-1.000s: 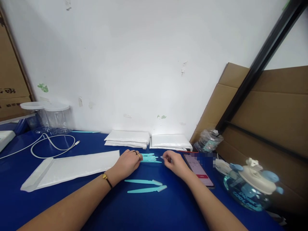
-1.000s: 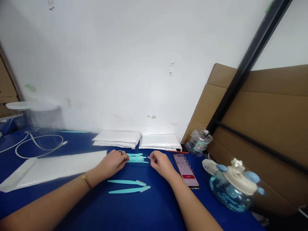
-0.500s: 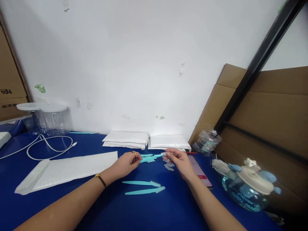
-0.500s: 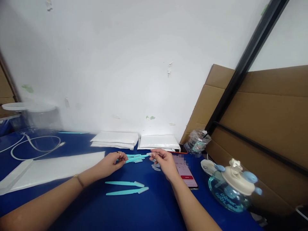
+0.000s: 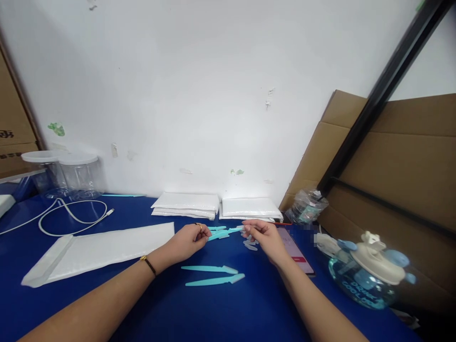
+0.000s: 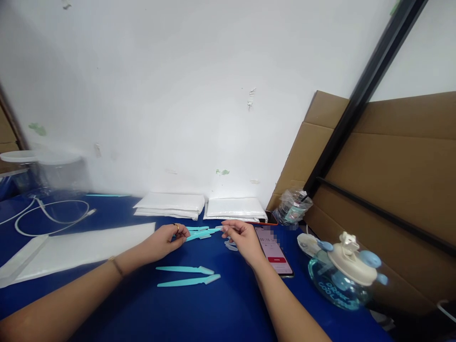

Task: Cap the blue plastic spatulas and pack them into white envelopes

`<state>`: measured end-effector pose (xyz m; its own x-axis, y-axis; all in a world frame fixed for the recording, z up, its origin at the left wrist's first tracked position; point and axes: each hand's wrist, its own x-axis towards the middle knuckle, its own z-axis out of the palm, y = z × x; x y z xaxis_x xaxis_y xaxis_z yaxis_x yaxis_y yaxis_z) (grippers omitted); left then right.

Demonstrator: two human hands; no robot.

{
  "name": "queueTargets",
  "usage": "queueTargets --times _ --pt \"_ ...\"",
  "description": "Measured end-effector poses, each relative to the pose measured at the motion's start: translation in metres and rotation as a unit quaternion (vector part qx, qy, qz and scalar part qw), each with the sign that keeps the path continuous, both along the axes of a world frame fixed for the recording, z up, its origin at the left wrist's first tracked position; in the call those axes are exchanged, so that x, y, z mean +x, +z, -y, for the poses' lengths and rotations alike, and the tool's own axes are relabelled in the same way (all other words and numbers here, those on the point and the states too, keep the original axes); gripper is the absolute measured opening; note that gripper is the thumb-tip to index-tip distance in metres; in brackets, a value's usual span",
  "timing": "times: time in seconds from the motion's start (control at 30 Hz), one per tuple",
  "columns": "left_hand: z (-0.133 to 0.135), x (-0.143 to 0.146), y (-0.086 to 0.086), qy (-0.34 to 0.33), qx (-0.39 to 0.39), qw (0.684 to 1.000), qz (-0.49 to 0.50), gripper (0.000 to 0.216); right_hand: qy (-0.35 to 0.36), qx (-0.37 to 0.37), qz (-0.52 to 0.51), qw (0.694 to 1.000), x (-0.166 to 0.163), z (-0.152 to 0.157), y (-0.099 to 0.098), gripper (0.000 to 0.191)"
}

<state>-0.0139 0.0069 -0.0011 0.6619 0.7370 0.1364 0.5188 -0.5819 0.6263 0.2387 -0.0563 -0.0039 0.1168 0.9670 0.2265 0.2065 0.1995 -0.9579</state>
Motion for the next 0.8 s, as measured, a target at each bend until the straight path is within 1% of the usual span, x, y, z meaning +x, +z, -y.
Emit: queueTargets --times 0.1,0.17,0.23,0.3,0.37,0.43,0.5,0.53,0.57,0.63,0.7,0.8 --pt "0.001 0.000 0.000 -0.014 -0.004 1.000 0.003 0.024 0.037 -0.025 0.018 0.999 -0.005 0.001 -0.002 0.035" --pt "0.002 0.000 0.000 -0.039 -0.022 0.999 0.000 0.026 0.074 -0.043 0.046 0.995 -0.005 0.002 -0.001 0.036" --pt "0.003 -0.002 0.000 -0.076 -0.042 0.996 -0.017 0.026 0.091 -0.041 0.090 0.991 -0.001 0.004 0.002 0.035" --pt "0.004 -0.003 0.000 -0.106 -0.049 0.992 -0.047 0.024 0.065 -0.019 0.164 0.984 0.008 0.006 0.007 0.030" --pt "0.005 -0.004 0.000 -0.121 -0.043 0.989 -0.072 0.023 0.022 -0.013 0.262 0.965 0.019 0.008 0.010 0.024" --pt "0.005 -0.004 -0.001 -0.100 -0.001 0.992 -0.079 0.021 -0.002 -0.029 0.355 0.934 0.028 0.009 0.009 0.016" --pt "0.002 -0.003 -0.003 -0.049 0.083 0.992 -0.078 0.018 -0.007 -0.050 0.412 0.910 0.034 0.009 0.005 0.007" --pt "0.000 -0.003 -0.005 -0.019 0.131 0.988 -0.080 0.017 -0.004 -0.056 0.428 0.902 0.036 0.009 0.003 0.005" --pt "-0.003 -0.003 -0.007 0.005 0.172 0.981 -0.085 0.017 0.000 -0.060 0.435 0.899 0.036 0.009 0.000 0.003" --pt "-0.009 -0.002 -0.011 0.028 0.221 0.969 -0.107 0.017 0.011 -0.065 0.433 0.899 0.033 0.008 -0.005 0.004" --pt "-0.014 -0.002 -0.014 0.029 0.236 0.962 -0.132 0.014 0.021 -0.066 0.425 0.903 0.029 0.008 -0.006 0.007" --pt "-0.016 0.000 -0.015 0.025 0.243 0.958 -0.150 0.012 0.030 -0.058 0.420 0.905 0.020 0.010 -0.001 0.007"
